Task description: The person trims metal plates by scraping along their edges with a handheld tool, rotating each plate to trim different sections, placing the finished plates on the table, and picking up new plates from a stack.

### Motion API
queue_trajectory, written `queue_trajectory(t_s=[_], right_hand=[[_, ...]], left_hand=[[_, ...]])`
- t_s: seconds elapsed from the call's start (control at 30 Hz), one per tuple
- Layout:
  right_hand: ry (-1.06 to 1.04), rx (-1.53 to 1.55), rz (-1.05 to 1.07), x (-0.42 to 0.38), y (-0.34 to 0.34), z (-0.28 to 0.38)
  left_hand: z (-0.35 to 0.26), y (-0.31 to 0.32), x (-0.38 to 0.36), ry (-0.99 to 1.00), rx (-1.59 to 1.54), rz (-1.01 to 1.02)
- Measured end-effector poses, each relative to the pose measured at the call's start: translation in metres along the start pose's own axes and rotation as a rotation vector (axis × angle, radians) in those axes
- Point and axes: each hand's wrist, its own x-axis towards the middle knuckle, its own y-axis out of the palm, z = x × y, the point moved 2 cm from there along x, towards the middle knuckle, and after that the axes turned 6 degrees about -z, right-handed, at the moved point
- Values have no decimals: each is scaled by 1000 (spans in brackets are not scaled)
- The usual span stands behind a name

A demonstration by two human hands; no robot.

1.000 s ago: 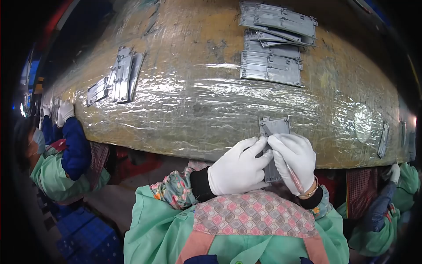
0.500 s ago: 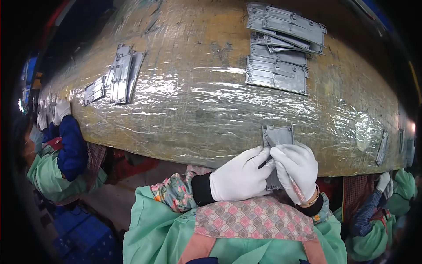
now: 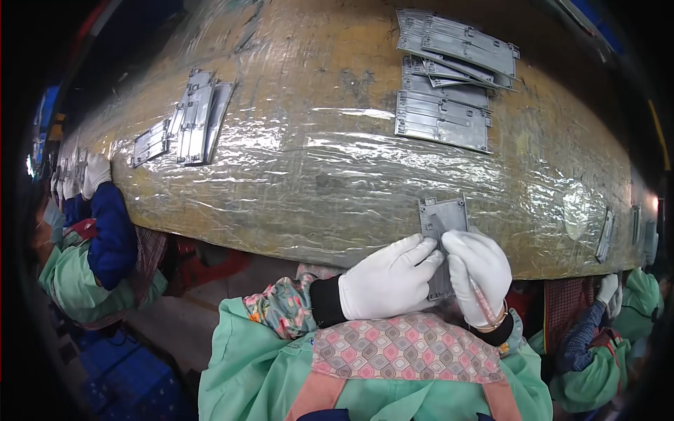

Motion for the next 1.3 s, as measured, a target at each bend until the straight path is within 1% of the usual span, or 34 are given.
queue_trajectory(t_s=[0.17, 0.23, 0.27, 0.33, 0.4, 0.43, 0.47, 0.53, 0.57, 0.63, 0.67, 0.7, 0.77, 0.8, 0.9, 0.93, 1.0, 1.03, 1.07, 1.13, 1.2, 1.27, 1.3], right_hand=[[-11, -27, 71, 3, 1, -3], [-81, -79, 84, 5, 2, -6], [-82, -79, 85, 6, 3, -6], [-141, -124, 86, 8, 3, -6], [-144, -123, 76, 8, 4, -8], [-144, -123, 68, 8, 3, -8], [-101, -98, 58, 10, 2, -8], [-51, -103, -15, 10, -2, -11], [-24, -39, -52, 15, -5, -11], [8, 71, -114, 21, -5, -17], [27, 139, -153, 22, -2, -21], [82, 195, -160, 20, 4, -26], [429, 480, -163, 18, 11, -26], [466, 442, -107, 24, 12, -26], [726, 469, -66, 38, 21, -26], [774, 502, -89, 42, 22, -23], [826, 490, -43, 50, 20, -22], [936, 553, -43, 56, 20, -20], [936, 552, -43, 58, 20, -21], [1012, 621, -45, 60, 20, -23], [1032, 651, -41, 61, 21, -24], [1057, 660, -39, 62, 22, -22], [1057, 658, -39, 62, 23, -22]], left_hand=[[2, 0, 1, 5, 1, 28], [1, -1, 0, 9, 18, 47], [1, 0, 1, 9, 18, 46], [1, 2, 1, -20, -2, 17], [1, 2, 0, -13, 6, 21], [1, 0, 0, 14, 20, 33], [1, 1, 1, 18, 21, 32], [1, 1, 1, -10, 2, 10], [1, 0, 3, -1, 36, 6], [1, -3, 7, 9, 13, 110], [2, -1, 5, 41, -36, 101], [2, 0, 4, 42, -36, 100], [2, 1, 4, 55, -22, 58], [2, 0, 4, 64, -10, 53], [4, 0, 3, 77, -21, 68], [4, 0, 3, 75, -23, 69], [5, -1, 2, 78, -58, 99], [5, -2, 2, 81, -75, 114], [6, -1, 1, 74, -113, 114], [6, 2, 1, 98, -82, 121], [7, 1, 1, 90, -139, 116], [7, 1, 1, 122, -75, 158], [6, 4, -1, 122, -82, 126]])
